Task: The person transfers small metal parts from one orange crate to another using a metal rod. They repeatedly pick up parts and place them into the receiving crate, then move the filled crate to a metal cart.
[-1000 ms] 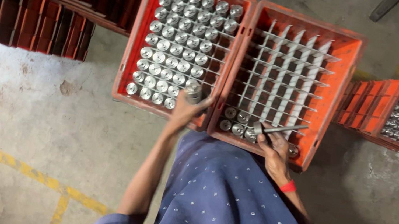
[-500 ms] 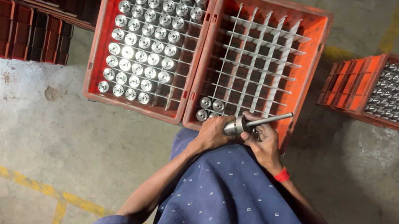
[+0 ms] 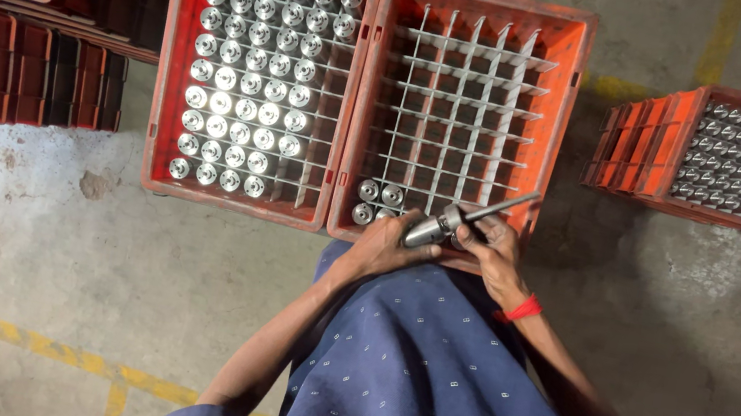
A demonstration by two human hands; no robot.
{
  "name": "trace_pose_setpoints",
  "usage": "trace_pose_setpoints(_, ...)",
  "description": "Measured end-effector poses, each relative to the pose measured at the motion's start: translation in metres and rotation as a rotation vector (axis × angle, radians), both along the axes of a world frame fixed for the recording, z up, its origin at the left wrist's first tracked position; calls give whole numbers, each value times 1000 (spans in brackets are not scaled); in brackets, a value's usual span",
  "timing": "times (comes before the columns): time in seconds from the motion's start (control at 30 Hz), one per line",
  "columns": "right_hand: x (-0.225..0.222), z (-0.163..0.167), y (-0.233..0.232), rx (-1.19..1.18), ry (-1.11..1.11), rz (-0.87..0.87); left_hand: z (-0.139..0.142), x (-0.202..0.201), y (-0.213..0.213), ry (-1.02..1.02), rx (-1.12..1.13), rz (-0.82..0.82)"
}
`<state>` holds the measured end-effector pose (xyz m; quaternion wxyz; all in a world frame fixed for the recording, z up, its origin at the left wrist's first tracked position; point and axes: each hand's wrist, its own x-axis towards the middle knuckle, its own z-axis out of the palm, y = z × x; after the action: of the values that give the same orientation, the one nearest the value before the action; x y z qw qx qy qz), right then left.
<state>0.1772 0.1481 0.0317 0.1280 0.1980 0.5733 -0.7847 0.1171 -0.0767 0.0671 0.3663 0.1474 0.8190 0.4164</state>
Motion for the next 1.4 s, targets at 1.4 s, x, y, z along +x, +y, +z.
trace_pose_setpoints(1.4,-13,40,-52,26,57,-67,5,-2,-25,283,-49,436)
